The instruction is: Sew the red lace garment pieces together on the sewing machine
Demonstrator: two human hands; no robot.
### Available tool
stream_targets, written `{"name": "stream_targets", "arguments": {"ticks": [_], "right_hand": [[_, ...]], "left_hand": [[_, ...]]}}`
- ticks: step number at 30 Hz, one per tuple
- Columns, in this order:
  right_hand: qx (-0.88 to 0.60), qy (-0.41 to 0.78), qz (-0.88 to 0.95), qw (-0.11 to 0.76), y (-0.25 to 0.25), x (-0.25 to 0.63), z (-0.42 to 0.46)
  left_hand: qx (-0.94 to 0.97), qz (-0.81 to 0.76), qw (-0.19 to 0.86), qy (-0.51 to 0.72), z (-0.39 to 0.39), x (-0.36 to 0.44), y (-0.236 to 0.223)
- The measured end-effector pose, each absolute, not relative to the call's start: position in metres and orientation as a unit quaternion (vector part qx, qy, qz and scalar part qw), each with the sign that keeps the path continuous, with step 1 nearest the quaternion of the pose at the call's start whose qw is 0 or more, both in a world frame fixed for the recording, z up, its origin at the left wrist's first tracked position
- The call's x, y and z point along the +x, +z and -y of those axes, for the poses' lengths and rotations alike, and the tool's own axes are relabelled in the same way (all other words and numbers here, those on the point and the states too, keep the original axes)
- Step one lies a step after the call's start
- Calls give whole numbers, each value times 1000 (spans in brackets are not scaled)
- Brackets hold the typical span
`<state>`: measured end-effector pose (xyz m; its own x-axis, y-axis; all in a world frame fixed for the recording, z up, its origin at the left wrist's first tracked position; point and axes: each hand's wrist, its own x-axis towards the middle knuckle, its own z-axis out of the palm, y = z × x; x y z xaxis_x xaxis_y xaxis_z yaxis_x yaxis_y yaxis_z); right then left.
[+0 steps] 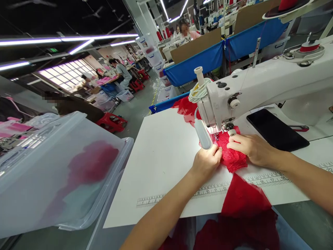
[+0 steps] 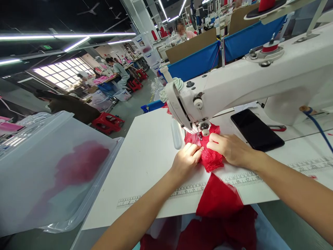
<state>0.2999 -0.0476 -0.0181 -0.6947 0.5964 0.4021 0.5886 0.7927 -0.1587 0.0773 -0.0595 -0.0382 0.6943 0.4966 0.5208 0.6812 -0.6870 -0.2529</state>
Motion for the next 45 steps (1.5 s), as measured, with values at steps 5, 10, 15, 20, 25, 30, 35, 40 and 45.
{"name": "stream_targets", "arguments": {"ticks": [5, 10, 15, 20, 25, 30, 35, 40, 45], "right_hand": [[-325, -31, 918, 226, -24, 300, 45], [-316, -40, 921, 226, -25, 301, 45], [-308, -64, 914, 256, -31, 301, 44], [-313, -61, 915, 246, -30, 301, 46], [-316, -63, 916, 238, -28, 300, 46], [-331, -59, 914, 228, -25, 300, 46], [-337, -48, 917, 211, -24, 300, 46], [-354, -43, 906, 227, -32, 299, 44], [-362, -20, 904, 227, -33, 298, 45]], "left_hand": [[-905, 352, 183, -154, 70, 75, -33], [-904, 354, 210, -115, 78, 70, -32], [-904, 345, 235, -97, 80, 69, -33], [-905, 347, 231, -87, 80, 70, -32], [-905, 342, 236, -91, 80, 69, -32], [-906, 346, 227, -86, 78, 68, -32], [-909, 358, 200, -78, 74, 67, -34], [-907, 361, 200, -86, 70, 66, -32], [-905, 347, 221, -105, 71, 65, -32]]}}
